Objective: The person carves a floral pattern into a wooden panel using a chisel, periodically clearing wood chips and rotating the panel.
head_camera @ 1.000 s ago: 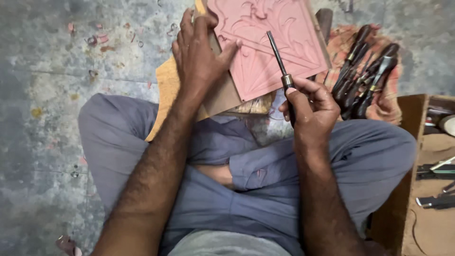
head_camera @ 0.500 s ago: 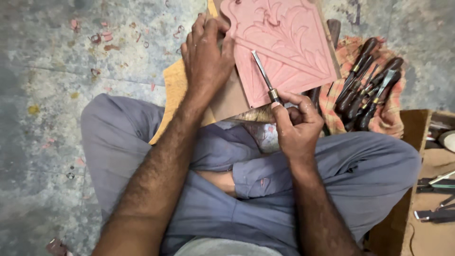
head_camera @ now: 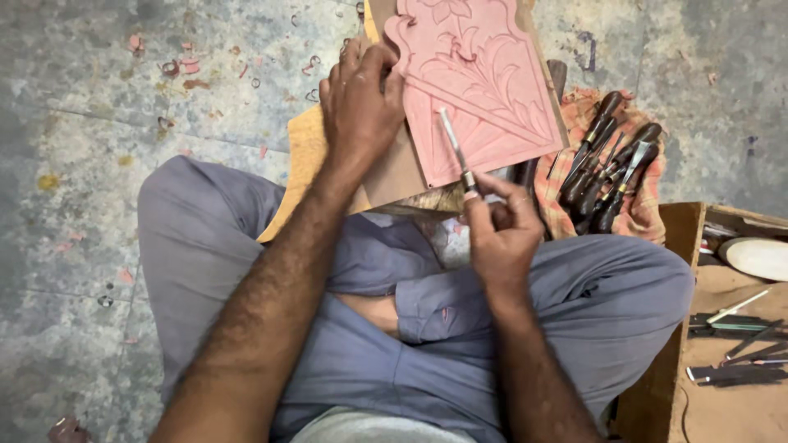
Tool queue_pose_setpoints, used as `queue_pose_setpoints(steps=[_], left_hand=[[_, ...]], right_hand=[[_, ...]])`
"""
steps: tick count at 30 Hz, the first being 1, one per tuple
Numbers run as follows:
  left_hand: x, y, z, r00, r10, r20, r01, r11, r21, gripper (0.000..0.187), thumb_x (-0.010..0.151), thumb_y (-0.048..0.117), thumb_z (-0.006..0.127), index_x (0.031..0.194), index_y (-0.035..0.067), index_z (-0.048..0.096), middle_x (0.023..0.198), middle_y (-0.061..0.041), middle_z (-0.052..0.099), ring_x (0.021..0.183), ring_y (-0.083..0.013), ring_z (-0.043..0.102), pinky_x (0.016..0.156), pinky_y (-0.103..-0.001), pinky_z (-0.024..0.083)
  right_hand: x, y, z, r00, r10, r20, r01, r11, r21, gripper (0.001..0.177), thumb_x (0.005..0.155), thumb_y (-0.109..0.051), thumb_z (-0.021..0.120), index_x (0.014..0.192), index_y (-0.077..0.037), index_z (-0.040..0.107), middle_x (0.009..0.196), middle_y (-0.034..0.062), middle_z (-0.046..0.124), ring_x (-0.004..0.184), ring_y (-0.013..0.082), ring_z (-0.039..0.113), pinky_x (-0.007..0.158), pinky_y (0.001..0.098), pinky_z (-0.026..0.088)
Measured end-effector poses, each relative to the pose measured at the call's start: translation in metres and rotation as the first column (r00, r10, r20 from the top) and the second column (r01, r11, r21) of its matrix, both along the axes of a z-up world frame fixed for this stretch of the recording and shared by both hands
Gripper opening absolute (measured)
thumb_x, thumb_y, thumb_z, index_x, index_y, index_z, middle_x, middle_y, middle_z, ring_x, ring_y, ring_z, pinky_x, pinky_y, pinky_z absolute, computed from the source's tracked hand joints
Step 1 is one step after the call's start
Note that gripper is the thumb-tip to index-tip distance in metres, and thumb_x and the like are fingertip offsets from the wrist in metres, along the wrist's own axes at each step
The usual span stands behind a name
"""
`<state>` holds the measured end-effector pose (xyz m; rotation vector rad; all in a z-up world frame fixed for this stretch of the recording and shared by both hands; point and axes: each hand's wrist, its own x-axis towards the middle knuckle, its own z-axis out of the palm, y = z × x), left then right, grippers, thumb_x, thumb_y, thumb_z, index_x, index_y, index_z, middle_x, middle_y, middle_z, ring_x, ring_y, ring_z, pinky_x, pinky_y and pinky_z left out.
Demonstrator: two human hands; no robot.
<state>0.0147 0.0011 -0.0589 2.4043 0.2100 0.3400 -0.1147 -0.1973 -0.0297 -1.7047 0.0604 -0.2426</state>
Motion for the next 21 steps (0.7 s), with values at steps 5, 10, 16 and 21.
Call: queue_pose_setpoints(steps=[5,10,16,21], left_hand=[[0.007,0.020,0.004,0.966,-0.205,-0.156,0.192,0.977,-0.097,0.070,0.086,0.060,0.078,0.138,0.017,0.055,0.162,-0.027,0.026,0.149,-0.0449,0.027,0.117,-0.062,0.020],[-0.002,0.021,0.018,0.936,-0.302,-0.180,0.305,0.952,-0.011,0.124,0.053,0.072,0.094,0.148,0.013,0.040,0.162,-0.035,0.011,0.152,-0.0504,0.012,0.119,-0.061,0.016],[0.000,0.019,0.014,0.939,-0.299,-0.168,0.301,0.953,-0.015,0.130,0.045,0.068,0.099,0.148,0.015,0.040,0.163,-0.034,0.008,0.152,-0.0509,0.011,0.119,-0.061,0.014],[0.001,0.022,0.016,0.928,-0.323,-0.187,0.327,0.945,-0.011,0.135,0.041,0.067,0.100,0.148,0.014,0.038,0.162,-0.034,0.008,0.150,-0.0518,0.012,0.119,-0.063,0.016]], right_hand=[[-0.007,0.012,-0.003,0.996,0.058,0.073,-0.054,0.997,-0.062,0.024,0.096,0.007,0.066,0.120,0.004,0.068,0.116,0.0057,0.060,0.076,0.0059,0.065,0.064,0.0208,0.052],[-0.003,0.018,-0.005,0.993,0.083,0.081,-0.073,0.990,-0.120,0.022,0.097,0.008,0.067,0.119,0.004,0.069,0.114,0.0048,0.059,0.075,0.0034,0.059,0.063,0.0194,0.048],[-0.004,0.024,0.002,0.994,0.036,0.099,-0.007,0.958,-0.286,0.022,0.094,0.005,0.070,0.115,0.002,0.072,0.109,0.0049,0.062,0.073,0.0036,0.053,0.062,0.0210,0.044],[-0.012,0.027,0.016,0.986,0.045,0.162,0.032,0.895,-0.446,0.021,0.092,0.004,0.071,0.112,0.000,0.072,0.106,0.0076,0.064,0.078,0.0091,0.059,0.068,0.0254,0.049]])
